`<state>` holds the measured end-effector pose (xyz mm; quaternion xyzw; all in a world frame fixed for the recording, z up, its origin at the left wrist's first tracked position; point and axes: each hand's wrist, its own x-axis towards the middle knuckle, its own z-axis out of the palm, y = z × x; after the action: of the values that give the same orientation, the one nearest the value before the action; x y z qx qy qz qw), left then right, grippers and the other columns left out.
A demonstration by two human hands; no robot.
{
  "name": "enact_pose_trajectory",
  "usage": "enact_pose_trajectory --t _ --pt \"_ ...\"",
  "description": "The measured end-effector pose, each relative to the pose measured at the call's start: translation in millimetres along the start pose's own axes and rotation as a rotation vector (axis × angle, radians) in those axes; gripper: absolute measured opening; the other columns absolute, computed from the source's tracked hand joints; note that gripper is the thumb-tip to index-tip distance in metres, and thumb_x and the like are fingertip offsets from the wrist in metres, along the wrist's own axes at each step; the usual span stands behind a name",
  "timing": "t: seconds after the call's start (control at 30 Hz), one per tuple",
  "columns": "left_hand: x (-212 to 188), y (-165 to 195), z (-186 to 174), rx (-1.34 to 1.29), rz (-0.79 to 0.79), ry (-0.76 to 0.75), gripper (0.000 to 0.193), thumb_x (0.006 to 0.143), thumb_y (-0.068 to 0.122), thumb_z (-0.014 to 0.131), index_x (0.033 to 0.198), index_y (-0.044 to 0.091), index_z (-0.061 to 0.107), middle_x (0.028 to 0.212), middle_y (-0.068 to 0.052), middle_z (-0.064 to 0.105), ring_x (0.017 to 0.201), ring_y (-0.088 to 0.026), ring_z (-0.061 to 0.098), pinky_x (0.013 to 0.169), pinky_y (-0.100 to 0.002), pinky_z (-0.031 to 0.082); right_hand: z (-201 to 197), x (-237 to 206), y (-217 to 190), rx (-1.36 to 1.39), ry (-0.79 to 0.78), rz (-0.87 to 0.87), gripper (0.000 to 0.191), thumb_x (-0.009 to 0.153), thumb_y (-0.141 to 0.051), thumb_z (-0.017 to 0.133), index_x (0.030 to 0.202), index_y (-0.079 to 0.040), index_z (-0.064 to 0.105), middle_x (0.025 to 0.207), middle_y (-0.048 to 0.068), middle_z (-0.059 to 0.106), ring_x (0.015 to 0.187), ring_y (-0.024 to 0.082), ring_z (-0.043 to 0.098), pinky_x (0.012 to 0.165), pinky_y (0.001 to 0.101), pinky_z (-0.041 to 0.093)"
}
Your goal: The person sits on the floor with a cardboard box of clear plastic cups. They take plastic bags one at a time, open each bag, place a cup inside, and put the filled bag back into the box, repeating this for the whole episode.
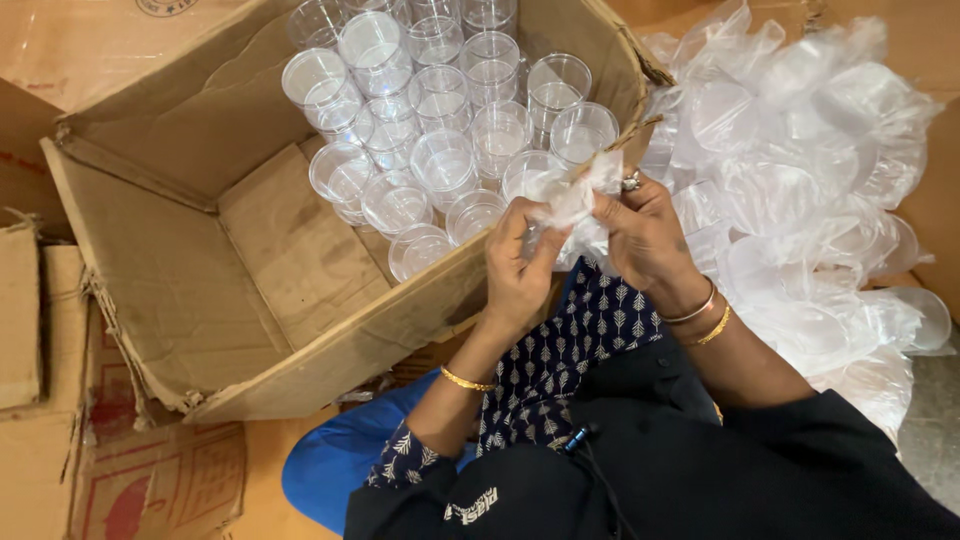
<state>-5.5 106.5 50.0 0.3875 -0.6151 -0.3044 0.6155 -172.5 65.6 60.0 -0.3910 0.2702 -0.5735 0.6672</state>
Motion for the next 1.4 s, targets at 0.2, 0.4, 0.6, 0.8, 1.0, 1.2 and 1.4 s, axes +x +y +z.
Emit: enact_pose_trajectory --t 0.2,0.4,0.6,0.8,1.0,1.2,1.4 --pt "8 12 -8 -0.080 0.044 0.207 0.012 0.109 0.010 0.063 0.105 0.000 0.059 0.098 -0.007 0.056 0.094 -0.017 0.055 0.091 -0.029 0.046 -4 0 10 -0.050 0.028 -0.139 0.017 0.099 0.001 0.073 0.112 -0.006 0.065 0.106 0.002 0.069 0.098 0.011 0.064 0.091 0.0309 0.054" --pt "12 22 -11 0.068 0.004 0.121 0.014 0.102 0.011 0.071 0.110 0.001 0.067 0.098 -0.006 0.063 0.092 -0.018 0.060 0.084 -0.031 0.049 10 -7 8 -0.109 -0.023 -0.163 0.020 0.098 0.002 0.072 0.108 -0.009 0.058 0.110 0.003 0.068 0.101 0.011 0.064 0.091 0.0285 0.053" --pt "9 23 -10 0.075 0.095 0.052 0.029 0.085 0.009 0.074 0.106 -0.005 0.059 0.099 -0.013 0.056 0.086 -0.020 0.056 0.078 -0.031 0.048 7 -9 12 -0.293 0.024 -0.228 0.018 0.098 0.003 0.070 0.110 -0.006 0.062 0.105 0.001 0.067 0.096 0.009 0.062 0.088 0.0257 0.053" --pt "7 24 -9 -0.043 -0.081 0.179 0.011 0.104 0.014 0.068 0.106 0.003 0.066 0.097 -0.005 0.065 0.092 -0.015 0.061 0.085 -0.030 0.050 9 -9 19 -0.262 0.034 -0.221 0.013 0.097 0.004 0.072 0.107 -0.003 0.066 0.096 0.003 0.070 0.085 0.009 0.061 0.077 0.0255 0.050" --pt "9 34 -12 -0.093 -0.039 0.070 0.029 0.087 0.013 0.069 0.109 -0.002 0.058 0.098 -0.006 0.059 0.091 -0.015 0.056 0.083 -0.028 0.047 18 -14 16 -0.368 -0.007 -0.308 0.015 0.096 0.006 0.071 0.107 -0.003 0.065 0.104 0.004 0.070 0.096 0.009 0.064 0.087 0.0248 0.053" --pt "2 27 -14 0.001 -0.069 0.200 0.011 0.101 0.010 0.069 0.097 0.001 0.066 0.085 -0.003 0.060 0.077 -0.012 0.053 0.072 -0.026 0.043 23 -12 13 -0.343 0.037 -0.274 0.012 0.098 0.005 0.074 0.103 -0.003 0.066 0.099 0.004 0.069 0.091 0.010 0.063 0.083 0.0258 0.052" --pt "3 22 -17 -0.104 -0.056 0.274 0.011 0.102 0.009 0.068 0.099 0.000 0.064 0.088 -0.005 0.061 0.079 -0.013 0.053 0.072 -0.027 0.044 24 -11 5 -0.406 -0.037 -0.417 0.011 0.098 -0.001 0.069 0.108 -0.005 0.065 0.107 0.006 0.069 0.097 0.014 0.066 0.092 0.0292 0.055"
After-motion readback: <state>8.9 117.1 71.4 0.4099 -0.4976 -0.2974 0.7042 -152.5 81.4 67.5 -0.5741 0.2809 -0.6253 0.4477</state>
